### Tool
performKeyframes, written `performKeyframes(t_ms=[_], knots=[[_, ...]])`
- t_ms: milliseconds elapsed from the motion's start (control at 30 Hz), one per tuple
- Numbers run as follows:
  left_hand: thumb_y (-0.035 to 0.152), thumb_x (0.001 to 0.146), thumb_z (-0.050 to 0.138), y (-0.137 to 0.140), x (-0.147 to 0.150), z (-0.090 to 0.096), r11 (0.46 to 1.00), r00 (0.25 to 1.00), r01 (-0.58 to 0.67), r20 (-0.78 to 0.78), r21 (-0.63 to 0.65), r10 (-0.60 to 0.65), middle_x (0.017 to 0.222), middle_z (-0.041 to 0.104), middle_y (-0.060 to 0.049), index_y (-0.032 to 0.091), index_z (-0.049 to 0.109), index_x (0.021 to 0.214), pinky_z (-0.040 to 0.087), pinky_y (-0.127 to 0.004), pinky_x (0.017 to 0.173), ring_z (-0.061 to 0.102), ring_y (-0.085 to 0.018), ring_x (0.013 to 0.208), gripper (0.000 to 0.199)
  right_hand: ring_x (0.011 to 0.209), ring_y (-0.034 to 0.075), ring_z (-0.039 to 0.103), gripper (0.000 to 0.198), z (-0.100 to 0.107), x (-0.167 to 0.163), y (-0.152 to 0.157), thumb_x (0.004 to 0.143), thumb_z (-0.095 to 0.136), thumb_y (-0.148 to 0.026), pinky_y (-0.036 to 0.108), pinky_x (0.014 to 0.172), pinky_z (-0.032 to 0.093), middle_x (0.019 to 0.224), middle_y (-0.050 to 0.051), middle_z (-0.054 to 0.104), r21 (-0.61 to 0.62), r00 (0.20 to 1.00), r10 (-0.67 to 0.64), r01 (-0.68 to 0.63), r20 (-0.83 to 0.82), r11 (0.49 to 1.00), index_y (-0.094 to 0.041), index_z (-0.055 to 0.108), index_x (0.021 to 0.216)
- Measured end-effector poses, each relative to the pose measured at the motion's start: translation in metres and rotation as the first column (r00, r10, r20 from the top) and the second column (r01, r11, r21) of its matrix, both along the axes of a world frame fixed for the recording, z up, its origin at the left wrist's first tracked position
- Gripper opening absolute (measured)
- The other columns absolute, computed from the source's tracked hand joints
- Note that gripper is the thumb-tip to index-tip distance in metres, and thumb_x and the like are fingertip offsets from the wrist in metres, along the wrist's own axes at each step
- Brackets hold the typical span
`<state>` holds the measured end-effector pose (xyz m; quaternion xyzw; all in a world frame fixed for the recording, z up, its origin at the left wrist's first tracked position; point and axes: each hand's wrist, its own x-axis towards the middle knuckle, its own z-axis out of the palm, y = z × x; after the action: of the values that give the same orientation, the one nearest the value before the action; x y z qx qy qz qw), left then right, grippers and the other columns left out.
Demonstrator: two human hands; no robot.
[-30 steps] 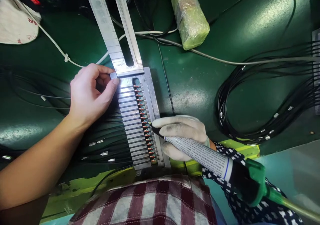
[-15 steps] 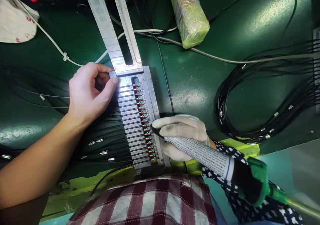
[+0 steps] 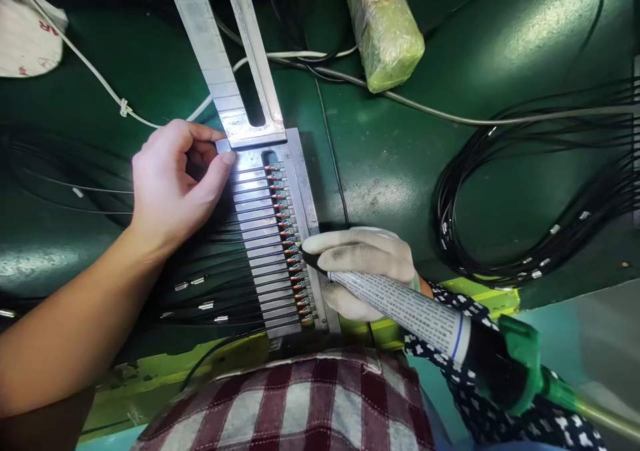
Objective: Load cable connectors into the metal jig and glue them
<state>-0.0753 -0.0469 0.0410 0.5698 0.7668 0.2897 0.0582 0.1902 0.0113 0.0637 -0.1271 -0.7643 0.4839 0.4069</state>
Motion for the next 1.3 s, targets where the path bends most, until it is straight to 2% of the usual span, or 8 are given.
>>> performKeyframes(t_ms=[267,433,633,800,933,1133,1300], knots=[[0.032,0.087,0.059,-0.001,-0.001,0.0,1.0,1.0,0.009,-0.005,-0.01,-0.009,0.07,0.052,0.003,0.021,0.059,0.095,0.044,-0.034,0.076,0.052,-0.016,0.072,0.014,0.085,0.022,0.076,0.025,-0.005,0.004,-0.001,0.078,0.071,-0.01,0.029,0.069,0.066,0.105,0.014,0.076,-0.013,1.0,0.008,-0.008,0.01,1.0,-0.014,0.072,0.103],[0.032,0.086,0.059,0.0,0.0,0.0,1.0,1.0,-0.003,-0.004,-0.012,0.003,0.07,0.053,0.003,0.021,0.06,0.094,0.043,-0.034,0.075,0.052,-0.016,0.071,0.014,0.086,0.02,0.076,0.026,-0.006,0.003,0.0,0.081,0.069,-0.012,0.028,0.068,0.066,0.109,0.01,0.075,0.002,1.0,0.008,-0.008,0.024,1.0,-0.018,0.072,0.106],[0.033,0.085,0.058,0.0,0.001,0.003,1.0,0.999,-0.008,0.039,-0.013,0.009,0.07,0.053,0.002,0.024,0.058,0.094,0.043,-0.038,0.075,0.054,-0.02,0.073,0.012,0.084,0.02,0.076,0.028,0.003,0.005,-0.003,0.081,0.067,-0.011,0.027,0.063,0.067,0.108,0.009,0.076,0.032,0.999,-0.036,0.036,0.01,0.999,-0.02,0.071,0.107],[0.033,0.085,0.058,-0.001,0.0,0.002,0.999,0.999,-0.018,0.039,-0.04,0.019,0.071,0.053,0.002,0.025,0.058,0.094,0.044,-0.039,0.079,0.055,-0.02,0.076,0.012,0.077,0.02,0.075,0.021,0.008,0.01,-0.013,0.082,0.063,-0.012,0.029,0.061,0.066,0.101,0.008,0.077,0.053,0.996,-0.083,0.081,0.03,0.995,-0.021,0.07,0.1],[0.031,0.085,0.06,-0.001,0.0,0.0,1.0,1.0,-0.009,0.009,-0.013,0.009,0.07,0.053,0.002,0.021,0.06,0.094,0.043,-0.036,0.078,0.052,-0.017,0.072,0.014,0.081,0.02,0.076,0.025,0.001,0.009,-0.015,0.079,0.067,-0.012,0.029,0.063,0.065,0.103,0.011,0.076,0.059,0.999,-0.039,0.038,0.011,0.998,-0.018,0.07,0.103],[0.031,0.085,0.06,-0.001,-0.001,0.0,1.0,1.0,-0.001,0.009,-0.008,0.001,0.068,0.052,0.002,0.021,0.058,0.093,0.044,-0.036,0.078,0.051,-0.017,0.071,0.013,0.082,0.021,0.076,0.021,-0.002,0.009,-0.012,0.079,0.069,-0.013,0.028,0.065,0.065,0.1,0.013,0.076,0.078,0.999,-0.031,0.029,0.014,0.997,-0.016,0.07,0.1],[0.03,0.086,0.06,-0.001,-0.001,0.0,1.0,1.0,0.001,0.008,-0.001,-0.001,0.069,0.051,0.002,0.021,0.058,0.093,0.043,-0.036,0.077,0.051,-0.017,0.072,0.012,0.082,0.022,0.076,0.024,-0.002,0.007,-0.013,0.081,0.068,-0.015,0.03,0.063,0.067,0.105,0.011,0.076,0.06,0.999,-0.034,0.033,0.024,0.998,-0.021,0.07,0.104]])
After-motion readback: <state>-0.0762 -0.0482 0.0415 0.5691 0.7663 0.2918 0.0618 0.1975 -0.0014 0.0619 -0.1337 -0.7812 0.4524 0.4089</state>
